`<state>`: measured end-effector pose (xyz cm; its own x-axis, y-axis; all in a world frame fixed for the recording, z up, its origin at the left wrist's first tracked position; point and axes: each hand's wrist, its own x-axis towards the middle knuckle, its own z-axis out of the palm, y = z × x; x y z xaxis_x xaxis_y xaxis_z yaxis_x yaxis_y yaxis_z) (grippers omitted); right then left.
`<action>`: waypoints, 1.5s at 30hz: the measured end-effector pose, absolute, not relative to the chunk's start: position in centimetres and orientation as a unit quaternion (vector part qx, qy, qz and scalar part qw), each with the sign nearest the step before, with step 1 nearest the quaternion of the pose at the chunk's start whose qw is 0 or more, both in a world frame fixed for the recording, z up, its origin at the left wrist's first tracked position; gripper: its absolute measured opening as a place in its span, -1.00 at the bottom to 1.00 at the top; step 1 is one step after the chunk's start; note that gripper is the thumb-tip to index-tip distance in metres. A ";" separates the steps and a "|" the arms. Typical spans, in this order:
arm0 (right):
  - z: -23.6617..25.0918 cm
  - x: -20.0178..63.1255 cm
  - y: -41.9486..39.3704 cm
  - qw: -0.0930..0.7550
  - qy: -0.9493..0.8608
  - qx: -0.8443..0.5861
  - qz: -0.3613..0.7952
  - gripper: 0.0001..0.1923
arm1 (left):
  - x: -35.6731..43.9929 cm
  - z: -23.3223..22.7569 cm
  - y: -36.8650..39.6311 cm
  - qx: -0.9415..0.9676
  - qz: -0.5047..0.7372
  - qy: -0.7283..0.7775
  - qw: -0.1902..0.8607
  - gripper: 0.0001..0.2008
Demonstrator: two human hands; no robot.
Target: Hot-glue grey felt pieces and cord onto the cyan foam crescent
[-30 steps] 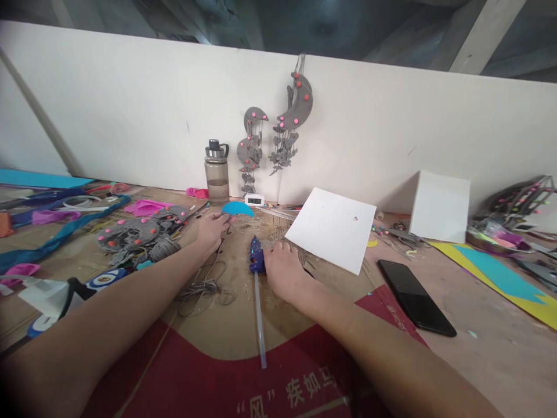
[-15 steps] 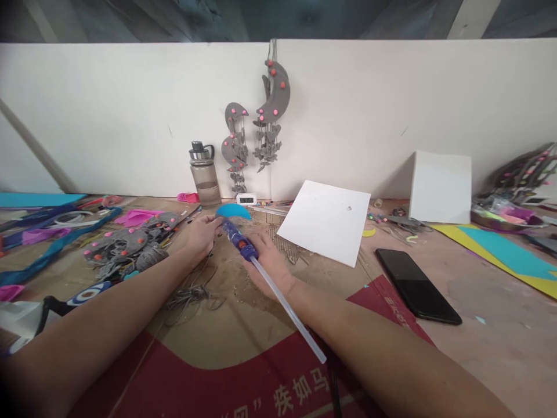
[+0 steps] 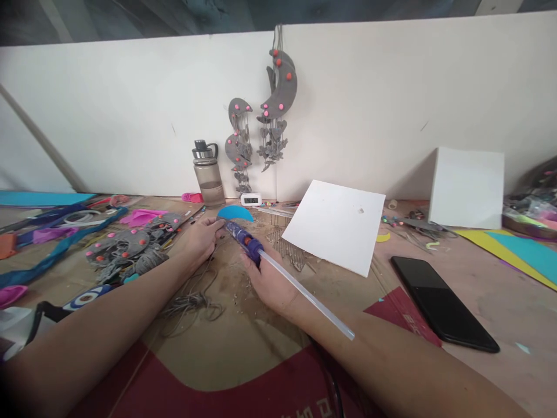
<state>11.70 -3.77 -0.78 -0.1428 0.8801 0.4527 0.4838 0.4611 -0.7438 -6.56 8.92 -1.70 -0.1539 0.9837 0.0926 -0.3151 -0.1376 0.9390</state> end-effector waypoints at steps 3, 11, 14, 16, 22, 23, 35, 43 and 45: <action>-1.1 11.9 -3.5 0.452 -0.707 -0.490 0.238 -0.63 | -6.4 -1.4 8.8 0.384 0.648 0.416 0.510 -0.89; 0.4 12.9 -3.2 0.441 -0.705 -0.533 0.154 -0.62 | -4.4 -0.1 7.3 0.410 0.628 0.382 0.540 -0.93; 0.3 13.3 -2.6 0.423 -0.717 -0.540 0.125 -0.59 | -3.6 0.0 6.6 0.415 0.607 0.373 0.566 -0.91; 0.2 13.4 -2.3 0.413 -0.718 -0.548 0.117 -0.58 | -3.3 -0.1 6.4 0.419 0.592 0.371 0.579 -0.89; 0.0 13.3 -2.4 0.393 -0.715 -0.568 0.112 -0.56 | -3.1 -0.2 6.0 0.432 0.560 0.378 0.597 -0.90; 0.0 13.3 -2.4 0.390 -0.717 -0.568 0.109 -0.56 | -3.0 -0.1 6.0 0.436 0.557 0.380 0.596 -0.91; 0.0 13.3 -2.5 0.366 -0.719 -0.583 0.099 -0.56 | -2.9 -0.4 5.9 0.469 0.542 0.367 0.593 -0.88; -0.3 13.3 -2.4 0.379 -0.720 -0.572 0.098 -0.55 | -2.8 -0.5 5.9 0.469 0.544 0.372 0.588 -0.85; -0.4 13.3 -2.4 0.375 -0.719 -0.577 0.094 -0.54 | -3.0 -0.7 6.0 0.476 0.541 0.369 0.587 -0.86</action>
